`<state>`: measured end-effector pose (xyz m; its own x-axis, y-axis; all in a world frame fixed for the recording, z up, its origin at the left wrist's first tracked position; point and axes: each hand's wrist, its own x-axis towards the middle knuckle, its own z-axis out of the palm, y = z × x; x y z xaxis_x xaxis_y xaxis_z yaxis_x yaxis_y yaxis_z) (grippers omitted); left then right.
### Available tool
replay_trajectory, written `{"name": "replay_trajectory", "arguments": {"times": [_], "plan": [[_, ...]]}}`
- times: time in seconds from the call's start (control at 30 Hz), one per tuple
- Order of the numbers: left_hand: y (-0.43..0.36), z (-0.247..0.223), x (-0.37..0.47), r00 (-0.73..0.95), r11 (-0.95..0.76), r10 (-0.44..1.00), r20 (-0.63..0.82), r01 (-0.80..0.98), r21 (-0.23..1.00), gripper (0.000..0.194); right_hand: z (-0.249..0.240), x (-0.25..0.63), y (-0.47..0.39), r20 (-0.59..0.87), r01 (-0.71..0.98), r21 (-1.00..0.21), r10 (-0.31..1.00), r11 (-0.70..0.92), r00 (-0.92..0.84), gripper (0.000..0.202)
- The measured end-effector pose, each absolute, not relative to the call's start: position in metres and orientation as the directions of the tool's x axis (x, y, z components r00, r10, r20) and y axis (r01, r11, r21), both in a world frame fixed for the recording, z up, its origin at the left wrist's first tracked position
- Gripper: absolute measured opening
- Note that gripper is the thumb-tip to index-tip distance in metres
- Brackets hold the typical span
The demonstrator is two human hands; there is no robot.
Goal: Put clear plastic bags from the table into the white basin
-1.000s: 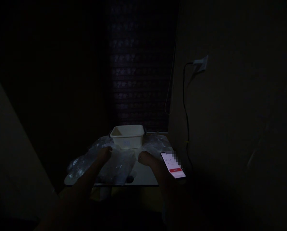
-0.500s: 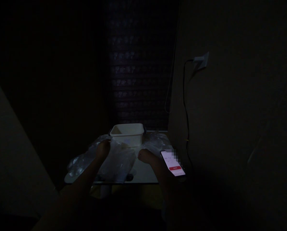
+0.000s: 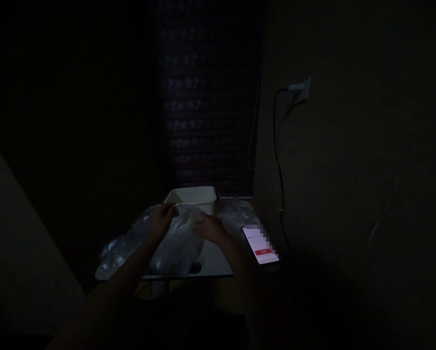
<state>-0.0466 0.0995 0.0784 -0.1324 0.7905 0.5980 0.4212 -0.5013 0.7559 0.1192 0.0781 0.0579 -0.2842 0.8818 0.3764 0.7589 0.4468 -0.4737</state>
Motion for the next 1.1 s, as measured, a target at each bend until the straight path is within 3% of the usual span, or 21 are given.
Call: {"name": "replay_trajectory", "arguments": {"times": [0.13,0.27,0.37,0.53,0.67,0.83,0.97,1.1], "plan": [[0.098,0.078,-0.033,-0.053,-0.516,0.810,0.584,0.409,0.752,0.021,0.066,0.100,0.074,0.332,0.753,-0.547,0.921,0.365,-0.205,0.062],[0.096,0.082,-0.026,-0.004,-0.540,0.796,0.605,0.444,0.715,0.020,0.071,0.101,0.076,0.322,0.806,-0.548,0.946,0.224,-0.044,0.043],[0.092,0.088,-0.026,0.009,-0.566,0.761,0.648,0.496,0.658,0.020,0.074,0.113,0.079,0.394,0.832,-0.514,0.919,0.209,0.012,0.030],[0.079,0.103,-0.028,0.173,-0.646,0.632,0.755,0.656,0.390,0.035,0.084,0.136,0.081,0.474,0.860,-0.450,0.881,0.242,0.000,0.021],[0.075,0.109,-0.030,0.320,-0.628,0.596,0.737,0.758,0.179,0.040,0.092,0.148,0.080,0.534,0.846,-0.428,0.844,0.317,-0.045,0.021],[0.078,0.111,-0.028,0.338,-0.588,0.625,0.704,0.797,0.139,0.017,0.102,0.157,0.070,0.569,0.831,-0.402,0.816,0.384,-0.101,0.019],[0.074,0.114,-0.025,0.352,-0.586,0.621,0.700,0.802,0.117,0.015,0.107,0.164,0.067,0.540,0.799,-0.413,0.824,0.436,-0.171,0.019],[0.071,0.117,-0.026,0.307,-0.555,0.626,0.717,0.822,0.132,0.014,0.106,0.180,0.073,0.491,0.788,-0.480,0.862,0.385,-0.123,0.017]]}}
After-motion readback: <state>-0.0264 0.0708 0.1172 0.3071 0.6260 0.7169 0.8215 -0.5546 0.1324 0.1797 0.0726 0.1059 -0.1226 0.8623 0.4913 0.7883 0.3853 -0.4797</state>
